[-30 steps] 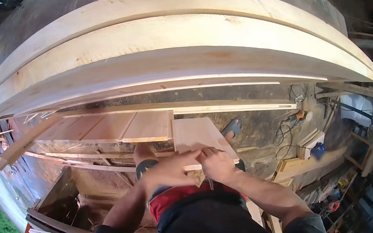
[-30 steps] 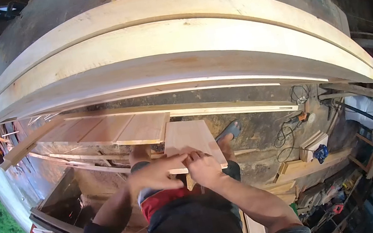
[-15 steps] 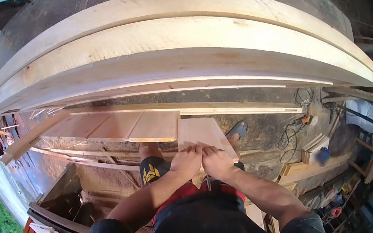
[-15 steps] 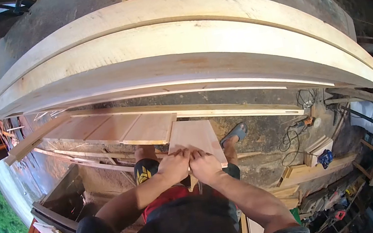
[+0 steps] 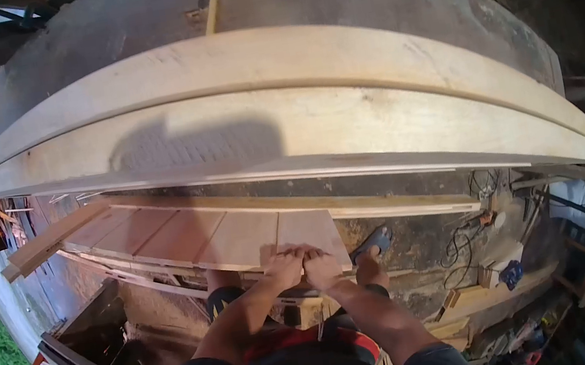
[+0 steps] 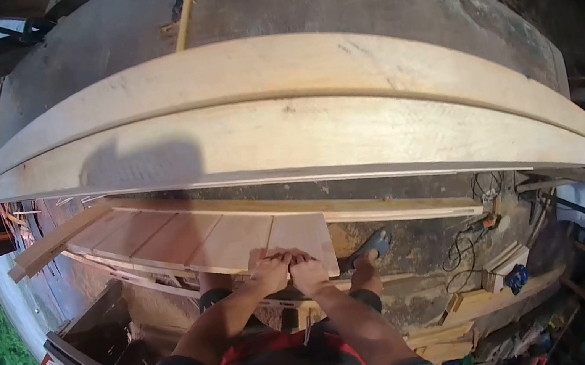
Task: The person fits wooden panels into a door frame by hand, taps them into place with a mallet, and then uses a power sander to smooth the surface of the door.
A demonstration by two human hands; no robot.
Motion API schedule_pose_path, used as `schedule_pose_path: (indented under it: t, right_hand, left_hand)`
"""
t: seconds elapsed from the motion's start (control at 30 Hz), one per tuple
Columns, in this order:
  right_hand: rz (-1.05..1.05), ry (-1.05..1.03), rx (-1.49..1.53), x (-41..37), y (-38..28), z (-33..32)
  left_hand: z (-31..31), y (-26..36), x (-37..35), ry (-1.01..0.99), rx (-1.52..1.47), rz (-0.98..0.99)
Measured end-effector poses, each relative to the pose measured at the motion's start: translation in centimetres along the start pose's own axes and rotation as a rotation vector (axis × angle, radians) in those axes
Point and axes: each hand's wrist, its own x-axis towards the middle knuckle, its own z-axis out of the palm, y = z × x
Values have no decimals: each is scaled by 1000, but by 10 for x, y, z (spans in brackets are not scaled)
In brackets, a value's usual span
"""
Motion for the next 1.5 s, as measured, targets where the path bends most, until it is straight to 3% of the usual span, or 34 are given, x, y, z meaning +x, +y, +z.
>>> schedule_pose_path:
  t: [0.1,0.2,0.27,0.4,0.6,0.67,0.83,0.93,0.97,1.07,1.1,1.2,1.23,1.3,1.33,1.4,1.43,1.5]
  right_hand:
    - [15,127,27,-3,3,18]
    - [52,256,47,-8,-5,25]
    - [16,89,43,0,5,11]
    - [3,99,40,5,9,-4]
    - [-76,89,16,1,12,0]
    - [-81,26,12,-4,13,11]
    - [-5,-116,3,15,13,-25]
    - [3,-115,-10,12,5,-46]
    - [31,-71,4,7,5,-46]
    - [-6,66,-98,-10,24,-18]
    - [-23,70,-76,-23,26,-28]
    - [84,55,-37,-57,35,-44]
    - [106,25,-76,-67,38,-54]
    - [93,-56,-51,-82,50,-59]
    - [93,-6,-29,-98,25,-92]
    - [170,67,-65,-110,22,-91]
    - [14,154,-78,-112,35,-83]
    - [-27,177,-133,-112,57,-75]
  left_hand:
    - [-17,6,-5,-13,32,45]
    - [-8,-4,-5,103,150,214]
    - [-8,-2,-3,36,89,132]
    - [-15,-4,13,-6,87,92]
    - [-8,-5,7,92,150,159]
    - [-5,-1,4,22,134,143]
    - [-22,-2,13,55,172,129]
    - [-36,7,9,-33,39,22]
    - [-34,9,3,122,220,69]
    - [1,-13,-1,181,174,-52]
    - [28,-33,-8,392,174,-15]
    - [6,-37,-116,635,72,5]
    - [10,-42,-148,931,47,-40]
    - [25,-62,-230,829,-335,-244]
    - [33,-65,-271,799,-540,-349]
    - [43,-51,-356,1084,-606,-587]
    - [54,-48,-394,1198,-585,-670]
    - [71,-30,-459,1394,-659,-843]
